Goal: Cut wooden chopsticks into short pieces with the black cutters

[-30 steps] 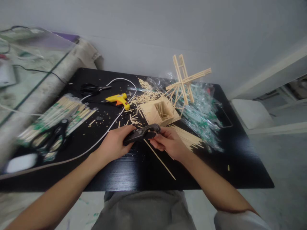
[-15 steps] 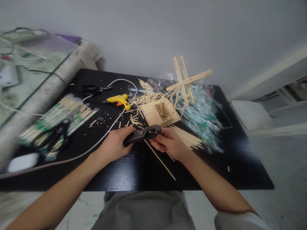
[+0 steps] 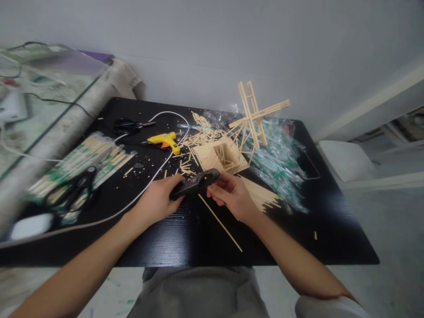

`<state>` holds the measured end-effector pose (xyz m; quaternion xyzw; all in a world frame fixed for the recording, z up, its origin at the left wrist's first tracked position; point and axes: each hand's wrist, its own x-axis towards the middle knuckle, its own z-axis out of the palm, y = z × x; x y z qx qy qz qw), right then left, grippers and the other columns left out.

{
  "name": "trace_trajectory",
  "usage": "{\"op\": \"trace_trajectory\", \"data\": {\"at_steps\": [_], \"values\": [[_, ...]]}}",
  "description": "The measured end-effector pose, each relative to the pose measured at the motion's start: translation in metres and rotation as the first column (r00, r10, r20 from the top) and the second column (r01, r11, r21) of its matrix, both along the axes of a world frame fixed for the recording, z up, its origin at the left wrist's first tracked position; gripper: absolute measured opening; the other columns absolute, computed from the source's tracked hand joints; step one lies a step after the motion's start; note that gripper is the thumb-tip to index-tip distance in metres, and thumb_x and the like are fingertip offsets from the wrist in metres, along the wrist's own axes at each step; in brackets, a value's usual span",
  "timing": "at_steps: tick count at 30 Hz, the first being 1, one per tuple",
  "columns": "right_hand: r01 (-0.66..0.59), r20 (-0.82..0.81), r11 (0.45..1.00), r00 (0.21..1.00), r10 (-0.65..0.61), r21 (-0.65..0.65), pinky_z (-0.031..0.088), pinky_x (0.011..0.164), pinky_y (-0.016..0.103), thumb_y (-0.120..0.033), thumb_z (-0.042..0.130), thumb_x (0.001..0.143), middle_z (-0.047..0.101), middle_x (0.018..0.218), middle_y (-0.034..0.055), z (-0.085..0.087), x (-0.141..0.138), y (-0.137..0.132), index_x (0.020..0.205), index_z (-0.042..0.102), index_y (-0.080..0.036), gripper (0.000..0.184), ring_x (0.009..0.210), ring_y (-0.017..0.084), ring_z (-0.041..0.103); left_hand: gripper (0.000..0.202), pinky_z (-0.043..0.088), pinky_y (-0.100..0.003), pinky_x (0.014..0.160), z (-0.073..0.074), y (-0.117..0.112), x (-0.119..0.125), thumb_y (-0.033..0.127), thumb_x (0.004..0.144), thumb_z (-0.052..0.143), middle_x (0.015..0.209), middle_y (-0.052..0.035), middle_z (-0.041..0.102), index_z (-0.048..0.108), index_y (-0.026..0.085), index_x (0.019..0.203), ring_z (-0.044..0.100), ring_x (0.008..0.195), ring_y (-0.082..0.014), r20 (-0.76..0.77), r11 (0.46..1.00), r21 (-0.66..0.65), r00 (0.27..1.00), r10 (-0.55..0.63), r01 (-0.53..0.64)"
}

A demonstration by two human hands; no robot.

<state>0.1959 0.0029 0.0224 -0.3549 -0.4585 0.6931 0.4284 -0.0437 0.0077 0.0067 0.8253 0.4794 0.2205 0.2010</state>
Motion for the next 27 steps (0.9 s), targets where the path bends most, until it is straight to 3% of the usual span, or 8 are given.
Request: {"op": "trace_trajectory", "data": {"at_steps": [4,19,27], "values": [[0.037,0.038,0.999,0.999,-0.038,0.030,0.028,0.044,0.022,-0.038,0.081,0.087,0.070,0.069,0.0003,0.0037,-0.0010,-0.0019,0.082,0.066,-0.016,0.027,0.046,0.004,0.043,0.012,0.049,-0.025,0.066,-0.0003,-0.0003,0.0018,0.023,0.089,0.057,0.081,-0.0017,0.071,0.063,0.019,0.098,0.069,0.069,-0.0176,0.028,1.000,0.002,1.000,0.000,0.000],[-0.089,0.037,0.996,0.995,0.089,0.008,0.023,0.044,0.022,-0.042,0.074,0.092,0.065,0.066,0.0004,0.0067,0.0037,-0.0024,0.079,0.067,-0.014,0.032,0.047,0.005,0.039,0.022,0.053,-0.027,0.077,0.0040,0.0000,0.0006,0.021,0.090,0.056,0.096,-0.0049,0.075,0.065,0.019,0.110,0.072,0.084,-0.0193,0.085,0.998,-0.034,0.995,-0.058,0.061],[-0.100,0.014,0.995,0.995,0.100,0.006,0.022,0.042,0.022,-0.043,0.073,0.093,0.063,0.063,-0.0010,0.0053,0.0041,-0.0022,0.083,0.068,-0.014,0.031,0.045,0.005,0.038,0.014,0.049,-0.026,0.068,0.0043,-0.0007,0.0004,0.018,0.087,0.055,0.084,-0.0025,0.073,0.064,0.020,0.098,0.069,0.072,-0.0178,0.013,0.997,-0.057,0.999,-0.043,0.043]]}}
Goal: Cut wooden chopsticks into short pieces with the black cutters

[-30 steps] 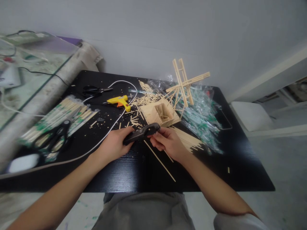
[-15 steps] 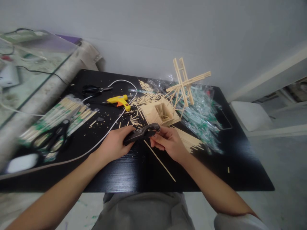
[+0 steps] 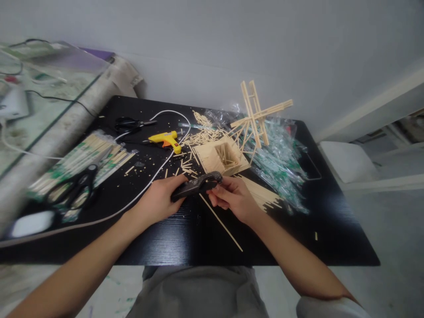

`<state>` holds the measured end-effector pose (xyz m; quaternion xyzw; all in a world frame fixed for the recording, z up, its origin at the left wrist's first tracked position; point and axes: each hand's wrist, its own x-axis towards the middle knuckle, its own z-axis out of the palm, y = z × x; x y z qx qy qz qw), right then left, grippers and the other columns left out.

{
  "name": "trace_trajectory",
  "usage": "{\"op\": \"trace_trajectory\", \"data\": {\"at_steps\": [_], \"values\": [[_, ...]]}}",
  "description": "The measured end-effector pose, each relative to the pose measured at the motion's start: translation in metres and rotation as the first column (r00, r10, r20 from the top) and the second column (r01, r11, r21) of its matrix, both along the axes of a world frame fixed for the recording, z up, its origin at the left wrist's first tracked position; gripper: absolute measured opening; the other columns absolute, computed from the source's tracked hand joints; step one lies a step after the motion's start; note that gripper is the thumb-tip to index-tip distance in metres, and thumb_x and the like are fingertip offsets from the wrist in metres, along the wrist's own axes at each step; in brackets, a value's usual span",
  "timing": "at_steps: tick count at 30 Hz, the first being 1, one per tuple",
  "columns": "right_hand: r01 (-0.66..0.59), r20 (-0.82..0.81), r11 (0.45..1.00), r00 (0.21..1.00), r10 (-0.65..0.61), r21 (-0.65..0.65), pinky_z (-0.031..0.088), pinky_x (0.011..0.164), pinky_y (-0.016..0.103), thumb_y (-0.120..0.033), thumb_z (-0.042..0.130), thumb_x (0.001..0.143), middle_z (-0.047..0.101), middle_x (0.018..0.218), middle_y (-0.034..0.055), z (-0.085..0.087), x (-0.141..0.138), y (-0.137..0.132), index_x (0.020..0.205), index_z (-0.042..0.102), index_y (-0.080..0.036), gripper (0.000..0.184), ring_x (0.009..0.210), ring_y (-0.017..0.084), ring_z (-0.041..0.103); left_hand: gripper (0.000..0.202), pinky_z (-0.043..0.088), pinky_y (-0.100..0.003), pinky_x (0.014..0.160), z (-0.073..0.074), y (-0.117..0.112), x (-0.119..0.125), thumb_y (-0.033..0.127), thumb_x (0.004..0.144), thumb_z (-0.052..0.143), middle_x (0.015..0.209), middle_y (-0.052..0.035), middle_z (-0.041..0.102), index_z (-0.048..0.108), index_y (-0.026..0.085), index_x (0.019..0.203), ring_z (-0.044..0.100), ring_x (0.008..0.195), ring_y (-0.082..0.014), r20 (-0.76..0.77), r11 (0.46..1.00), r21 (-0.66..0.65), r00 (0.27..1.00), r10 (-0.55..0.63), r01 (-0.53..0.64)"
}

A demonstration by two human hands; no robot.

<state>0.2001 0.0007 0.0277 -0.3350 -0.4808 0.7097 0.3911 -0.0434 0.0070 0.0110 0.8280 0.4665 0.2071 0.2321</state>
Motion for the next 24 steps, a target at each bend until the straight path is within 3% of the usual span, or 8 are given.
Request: {"op": "trace_trajectory", "data": {"at_steps": [5,12,24], "values": [[0.031,0.000,1.000,1.000,-0.031,-0.002,0.020,0.043,0.022,-0.043,0.073,0.093,0.062,0.063,-0.0018,-0.0056,-0.0011,0.0014,0.084,0.068,-0.014,0.031,0.045,0.005,0.037,0.008,0.047,-0.026,0.064,-0.0014,0.0001,-0.0001,0.022,0.090,0.054,0.077,-0.0017,0.069,0.061,0.020,0.093,0.068,0.068,-0.0185,-0.039,1.000,-0.001,0.999,0.006,-0.006],[0.046,0.051,0.999,0.998,-0.046,0.011,0.023,0.043,0.022,-0.046,0.073,0.092,0.064,0.064,-0.0008,-0.0056,-0.0008,0.0027,0.083,0.068,-0.015,0.033,0.046,0.005,0.039,0.015,0.050,-0.029,0.073,-0.0004,0.0024,-0.0002,0.025,0.091,0.057,0.090,-0.0038,0.074,0.065,0.021,0.103,0.071,0.080,-0.0206,-0.014,0.998,-0.067,1.000,-0.013,0.012],[-0.021,0.020,1.000,1.000,0.021,0.012,0.022,0.042,0.022,-0.049,0.071,0.094,0.065,0.064,-0.0001,-0.0067,0.0008,0.0022,0.087,0.071,-0.015,0.035,0.045,0.006,0.038,0.022,0.053,-0.030,0.079,0.0047,0.0029,0.0006,0.023,0.090,0.058,0.101,-0.0048,0.077,0.066,0.021,0.111,0.073,0.089,-0.0207,0.082,0.997,-0.062,0.996,-0.033,0.038]]}}
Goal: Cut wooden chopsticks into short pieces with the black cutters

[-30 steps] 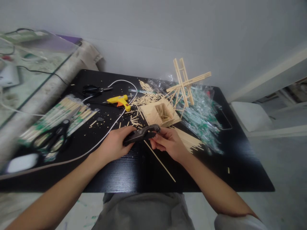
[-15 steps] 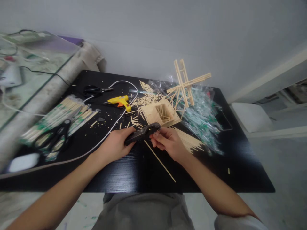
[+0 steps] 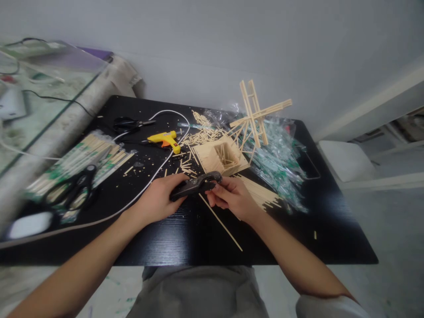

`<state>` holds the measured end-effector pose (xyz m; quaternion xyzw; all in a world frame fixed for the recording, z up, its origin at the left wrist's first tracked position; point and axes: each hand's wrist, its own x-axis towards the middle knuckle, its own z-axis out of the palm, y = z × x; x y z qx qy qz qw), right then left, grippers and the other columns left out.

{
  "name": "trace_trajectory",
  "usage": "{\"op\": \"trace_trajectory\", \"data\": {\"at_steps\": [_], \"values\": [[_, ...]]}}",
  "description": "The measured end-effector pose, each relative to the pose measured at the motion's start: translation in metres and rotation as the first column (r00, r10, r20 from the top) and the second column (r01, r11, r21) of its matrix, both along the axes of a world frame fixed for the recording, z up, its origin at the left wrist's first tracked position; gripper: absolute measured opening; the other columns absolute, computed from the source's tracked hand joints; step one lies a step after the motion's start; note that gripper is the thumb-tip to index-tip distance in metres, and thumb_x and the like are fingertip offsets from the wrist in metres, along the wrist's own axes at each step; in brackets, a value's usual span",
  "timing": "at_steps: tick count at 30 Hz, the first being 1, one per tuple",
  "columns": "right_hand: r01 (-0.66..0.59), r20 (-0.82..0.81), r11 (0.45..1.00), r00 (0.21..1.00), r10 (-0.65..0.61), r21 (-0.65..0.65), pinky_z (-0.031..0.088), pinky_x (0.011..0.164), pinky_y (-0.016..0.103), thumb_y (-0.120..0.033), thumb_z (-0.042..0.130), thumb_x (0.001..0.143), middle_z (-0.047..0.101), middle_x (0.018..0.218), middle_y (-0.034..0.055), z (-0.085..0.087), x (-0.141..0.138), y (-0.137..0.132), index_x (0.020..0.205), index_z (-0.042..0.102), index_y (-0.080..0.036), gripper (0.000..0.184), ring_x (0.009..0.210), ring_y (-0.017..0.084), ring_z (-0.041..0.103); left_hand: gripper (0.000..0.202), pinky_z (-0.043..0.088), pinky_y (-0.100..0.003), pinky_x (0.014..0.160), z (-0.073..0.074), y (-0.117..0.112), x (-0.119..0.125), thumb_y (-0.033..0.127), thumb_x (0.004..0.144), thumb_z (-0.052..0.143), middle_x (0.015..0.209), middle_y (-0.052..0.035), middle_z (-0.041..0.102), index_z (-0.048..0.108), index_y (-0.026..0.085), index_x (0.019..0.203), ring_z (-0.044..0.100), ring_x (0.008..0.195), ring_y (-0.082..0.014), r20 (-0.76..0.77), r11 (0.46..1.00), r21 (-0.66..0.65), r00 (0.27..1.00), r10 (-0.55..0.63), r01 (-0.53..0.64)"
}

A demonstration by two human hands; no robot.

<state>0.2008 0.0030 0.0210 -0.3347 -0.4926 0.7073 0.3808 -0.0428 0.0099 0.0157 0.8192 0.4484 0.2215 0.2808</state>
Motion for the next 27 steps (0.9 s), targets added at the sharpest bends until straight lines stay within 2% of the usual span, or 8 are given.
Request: {"op": "trace_trajectory", "data": {"at_steps": [7,18,21,24,27], "values": [[-0.005,-0.010,1.000,1.000,0.004,-0.010,0.022,0.042,0.022,-0.048,0.070,0.094,0.064,0.063,-0.0001,-0.0004,-0.0012,-0.0009,0.085,0.070,-0.015,0.035,0.044,0.006,0.037,0.021,0.052,-0.029,0.079,-0.0013,-0.0006,-0.0007,0.021,0.089,0.058,0.099,-0.0041,0.076,0.065,0.021,0.109,0.072,0.088,-0.0207,-0.022,1.000,-0.007,1.000,0.008,-0.008],[0.028,0.026,1.000,0.999,-0.028,0.002,0.022,0.041,0.022,-0.052,0.070,0.094,0.063,0.062,-0.0012,-0.0022,-0.0006,-0.0003,0.086,0.070,-0.015,0.037,0.045,0.006,0.037,0.010,0.048,-0.025,0.067,0.0011,-0.0024,0.0001,0.020,0.088,0.056,0.081,-0.0012,0.071,0.062,0.021,0.095,0.067,0.070,-0.0177,-0.072,1.000,0.008,0.997,0.017,-0.016],[0.038,0.024,0.999,0.999,-0.038,0.002,0.022,0.041,0.021,-0.050,0.071,0.094,0.063,0.063,-0.0012,-0.0022,0.0000,0.0006,0.087,0.071,-0.015,0.036,0.045,0.005,0.037,0.006,0.046,-0.024,0.064,0.0011,-0.0026,0.0005,0.021,0.091,0.055,0.077,-0.0002,0.069,0.061,0.021,0.091,0.066,0.067,-0.0165,-0.060,1.000,-0.024,0.998,0.012,-0.013],[0.043,0.006,0.999,0.999,-0.043,0.006,0.022,0.041,0.021,-0.046,0.071,0.095,0.064,0.063,-0.0014,-0.0023,0.0003,0.0016,0.088,0.071,-0.014,0.032,0.044,0.005,0.037,0.011,0.046,-0.025,0.065,0.0013,-0.0024,0.0023,0.028,0.095,0.055,0.076,0.0006,0.068,0.063,0.021,0.092,0.064,0.067,-0.0154,-0.025,0.996,-0.082,1.000,0.019,-0.021],[0.053,-0.010,0.999,0.999,-0.053,0.012,0.023,0.041,0.021,-0.044,0.071,0.095,0.065,0.065,-0.0014,-0.0017,0.0011,0.0021,0.089,0.072,-0.015,0.029,0.044,0.004,0.038,0.023,0.044,-0.025,0.060,0.0028,-0.0014,0.0040,0.040,0.097,0.056,0.069,0.0030,0.064,0.066,0.020,0.092,0.059,0.062,-0.0141,0.063,0.973,-0.230,0.997,0.034,-0.019]]}}
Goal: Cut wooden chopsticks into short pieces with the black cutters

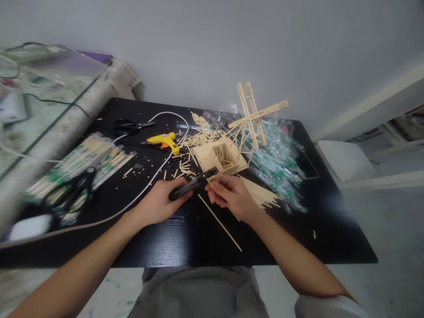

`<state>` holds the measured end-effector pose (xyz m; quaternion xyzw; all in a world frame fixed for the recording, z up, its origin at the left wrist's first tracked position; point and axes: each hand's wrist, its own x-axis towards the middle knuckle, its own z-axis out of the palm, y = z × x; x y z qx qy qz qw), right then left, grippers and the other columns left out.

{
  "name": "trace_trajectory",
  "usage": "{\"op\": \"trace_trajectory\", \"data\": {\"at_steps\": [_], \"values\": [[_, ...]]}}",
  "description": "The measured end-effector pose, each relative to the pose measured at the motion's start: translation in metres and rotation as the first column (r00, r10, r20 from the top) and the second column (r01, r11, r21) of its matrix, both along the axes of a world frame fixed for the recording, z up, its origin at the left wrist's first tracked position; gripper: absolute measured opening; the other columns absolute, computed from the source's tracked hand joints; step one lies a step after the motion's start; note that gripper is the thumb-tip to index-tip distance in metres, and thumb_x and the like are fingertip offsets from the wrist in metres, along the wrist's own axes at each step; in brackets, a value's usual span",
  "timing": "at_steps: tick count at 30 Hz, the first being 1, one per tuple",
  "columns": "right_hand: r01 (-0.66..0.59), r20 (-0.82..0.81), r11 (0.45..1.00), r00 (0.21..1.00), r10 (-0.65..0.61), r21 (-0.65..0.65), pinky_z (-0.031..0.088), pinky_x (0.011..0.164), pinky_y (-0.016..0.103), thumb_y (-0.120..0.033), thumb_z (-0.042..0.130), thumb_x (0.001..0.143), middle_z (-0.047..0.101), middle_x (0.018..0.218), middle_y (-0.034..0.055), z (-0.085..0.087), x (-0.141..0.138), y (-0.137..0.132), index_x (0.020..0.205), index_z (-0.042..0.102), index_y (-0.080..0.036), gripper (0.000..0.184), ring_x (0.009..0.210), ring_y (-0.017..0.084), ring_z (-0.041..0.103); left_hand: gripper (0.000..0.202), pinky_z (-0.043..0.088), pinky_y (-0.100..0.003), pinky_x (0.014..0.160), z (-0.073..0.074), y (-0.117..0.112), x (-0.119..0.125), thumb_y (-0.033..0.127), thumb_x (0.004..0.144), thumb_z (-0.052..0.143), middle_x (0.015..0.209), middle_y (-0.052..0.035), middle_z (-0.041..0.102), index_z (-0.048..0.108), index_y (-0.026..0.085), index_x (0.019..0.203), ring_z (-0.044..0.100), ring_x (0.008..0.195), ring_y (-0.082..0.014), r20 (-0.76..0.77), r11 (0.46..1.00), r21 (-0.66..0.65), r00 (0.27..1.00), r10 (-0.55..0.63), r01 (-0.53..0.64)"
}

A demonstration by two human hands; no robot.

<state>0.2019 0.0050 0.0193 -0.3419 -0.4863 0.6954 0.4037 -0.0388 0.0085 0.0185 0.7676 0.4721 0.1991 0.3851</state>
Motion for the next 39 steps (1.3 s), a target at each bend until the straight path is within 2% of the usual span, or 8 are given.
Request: {"op": "trace_trajectory", "data": {"at_steps": [5,10,13,18,22,31,36,39], "values": [[0.024,-0.016,1.000,1.000,-0.024,-0.009,0.028,0.043,0.020,-0.042,0.072,0.095,0.067,0.068,-0.0007,0.002,0.002,0.000,0.092,0.072,-0.016,0.026,0.046,0.005,0.043,0.039,0.043,-0.027,0.054,0.005,0.004,-0.001,0.048,0.097,0.056,0.053,0.0038,0.053,0.056,0.020,0.070,0.050,0.048,-0.0123,0.265,0.904,-0.409,0.964,-0.011,0.123],[-0.014,-0.054,1.000,0.998,0.013,-0.020,0.027,0.041,0.019,-0.038,0.072,0.095,0.071,0.071,-0.0018,0.004,0.002,0.000,0.115,0.070,-0.021,0.026,0.046,0.006,0.046,0.036,0.032,-0.026,0.046,0.002,0.006,-0.005,0.046,0.096,0.057,0.058,-0.0033,0.062,0.064,0.016,0.078,0.058,0.050,-0.0137,0.405,0.805,-0.555,0.913,0.044,0.207],[-0.012,-0.037,0.999,0.999,0.014,0.040,0.033,0.043,0.019,-0.036,0.071,0.096,0.072,0.071,-0.0027,0.006,0.001,0.000,0.119,0.067,-0.022,0.028,0.048,0.007,0.051,0.037,0.027,-0.024,0.043,-0.002,0.005,-0.004,0.048,0.093,0.064,0.057,-0.0018,0.059,0.064,0.014,0.077,0.051,0.045,-0.0099,0.457,0.793,-0.580,0.881,0.124,0.190],[0.021,-0.024,0.998,1.000,-0.020,0.056,0.054,0.060,0.024,-0.039,0.074,0.094,0.080,0.079,-0.0001,0.014,0.004,-0.002,0.107,0.058,-0.023,0.026,0.063,0.013,0.070,0.033,0.023,-0.022,0.038,-0.006,0.002,-0.002,0.042,0.087,0.074,0.066,0.0003,0.062,0.060,0.015,0.077,0.045,0.038,-0.0050,0.512,0.756,-0.645,0.799,0.315,0.115],[0.140,-0.026,0.987,0.990,-0.138,0.074,0.062,0.070,0.030,-0.037,0.075,0.095,0.083,0.086,0.0025,0.022,0.013,-0.004,0.092,0.048,-0.025,0.030,0.076,0.017,0.079,0.030,0.025,-0.021,0.039,-0.006,0.003,-0.001,0.039,0.085,0.077,0.068,-0.0016,0.067,0.060,0.015,0.080,0.040,0.037,-0.0036,0.580,0.769,-0.631,0.721,0.379,0.103],[0.502,0.077,0.864,0.860,-0.504,0.036,0.067,0.076,0.034,-0.038,0.088,0.082,0.078,0.088,-0.0008,0.007,0.039,-0.030,0.077,0.052,-0.021,0.040,0.079,0.018,0.080,0.029,0.030,-0.020,0.043,-0.003,0.001,0.002,0.037,0.084,0.080,0.062,-0.0004,0.064,0.061,0.015,0.080,0.041,0.042,-0.0043,0.585,0.830,-0.558,0.712,0.387,0.008],[0.494,0.249,0.863,0.827,-0.504,0.104,0.063,0.070,0.031,-0.043,0.092,0.074,0.075,0.083,0.0007,-0.005,0.044,-0.045,0.071,0.056,-0.021,0.042,0.070,0.016,0.073,0.027,0.032,-0.020,0.045,-0.005,0.002,0.006,0.029,0.077,0.086,0.059,0.0033,0.059,0.064,0.015,0.083,0.043,0.046,-0.0049,0.605,0.832,-0.549,0.649,0.461,-0.079],[0.461,0.368,0.865,0.783,-0.501,0.198,0.058,0.065,0.030,-0.048,0.089,0.074,0.074,0.080,0.0030,-0.012,0.047,-0.049,0.071,0.059,-0.021,0.041,0.068,0.017,0.069,0.027,0.035,-0.021,0.047,-0.006,0.004,0.005,0.027,0.075,0.086,0.067,-0.0002,0.066,0.067,0.014,0.089,0.048,0.049,-0.0066,0.620,0.833,-0.537,0.608,0.496,-0.131]]}}
